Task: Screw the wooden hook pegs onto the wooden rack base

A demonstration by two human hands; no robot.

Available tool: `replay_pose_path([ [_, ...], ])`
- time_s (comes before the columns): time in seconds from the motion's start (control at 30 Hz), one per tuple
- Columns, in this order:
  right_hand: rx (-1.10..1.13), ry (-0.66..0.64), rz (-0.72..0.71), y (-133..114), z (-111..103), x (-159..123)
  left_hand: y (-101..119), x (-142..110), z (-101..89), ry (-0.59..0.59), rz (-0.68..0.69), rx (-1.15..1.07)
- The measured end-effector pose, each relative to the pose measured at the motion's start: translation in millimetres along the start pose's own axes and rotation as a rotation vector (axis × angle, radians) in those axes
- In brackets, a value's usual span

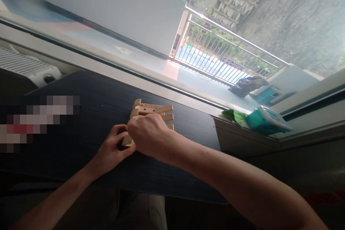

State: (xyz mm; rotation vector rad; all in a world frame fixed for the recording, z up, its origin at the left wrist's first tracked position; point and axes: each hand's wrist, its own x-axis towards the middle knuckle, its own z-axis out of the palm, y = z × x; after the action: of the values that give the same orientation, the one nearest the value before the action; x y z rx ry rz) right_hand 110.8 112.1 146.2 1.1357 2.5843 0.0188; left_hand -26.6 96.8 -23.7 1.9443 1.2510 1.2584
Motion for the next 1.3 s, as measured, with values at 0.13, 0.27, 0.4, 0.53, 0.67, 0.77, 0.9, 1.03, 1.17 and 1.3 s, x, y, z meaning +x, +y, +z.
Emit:
replay_pose_path([
  [0.13,0.028,-0.034,0.164,7.6,-4.0,3.6,-1.1,0.2,0.5,-0.004,0.02,0.02],
  [0.27,0.004,-0.006,0.092,5.0,-12.1,-5.3,0.9,0.0,0.2,0.001,0.009,0.02],
  [0.4,-0.018,0.01,-0.025,0.7,-19.2,-18.1,3.8,0.3,-0.7,0.002,-0.012,-0.003],
  [0.53,-0.027,0.012,-0.146,-2.2,-13.6,-18.6,2.4,0.4,-0.7,0.001,-0.028,-0.017],
  [0.67,-0.017,-0.013,-0.174,-3.3,-6.2,-10.6,-0.8,0.4,0.0,-0.002,-0.015,-0.013],
  [0.77,0.021,-0.052,-0.095,2.1,-7.2,-6.6,-1.9,0.2,0.4,-0.008,0.009,0.008],
  [0.9,0.144,-0.131,0.138,19.1,-6.6,-7.5,-2.0,-0.7,0.6,-0.003,0.022,0.031],
  [1.03,0.337,-0.151,0.275,35.8,1.0,-17.7,-1.3,-1.6,-0.1,0.005,0.014,0.032],
  [1.17,0.427,0.011,0.315,40.3,0.8,-36.1,1.1,-0.8,-0.9,-0.005,0.009,0.033],
  [1.3,0.355,0.042,0.354,39.4,0.2,-53.3,3.2,0.9,-1.1,-0.003,0.02,0.042],
])
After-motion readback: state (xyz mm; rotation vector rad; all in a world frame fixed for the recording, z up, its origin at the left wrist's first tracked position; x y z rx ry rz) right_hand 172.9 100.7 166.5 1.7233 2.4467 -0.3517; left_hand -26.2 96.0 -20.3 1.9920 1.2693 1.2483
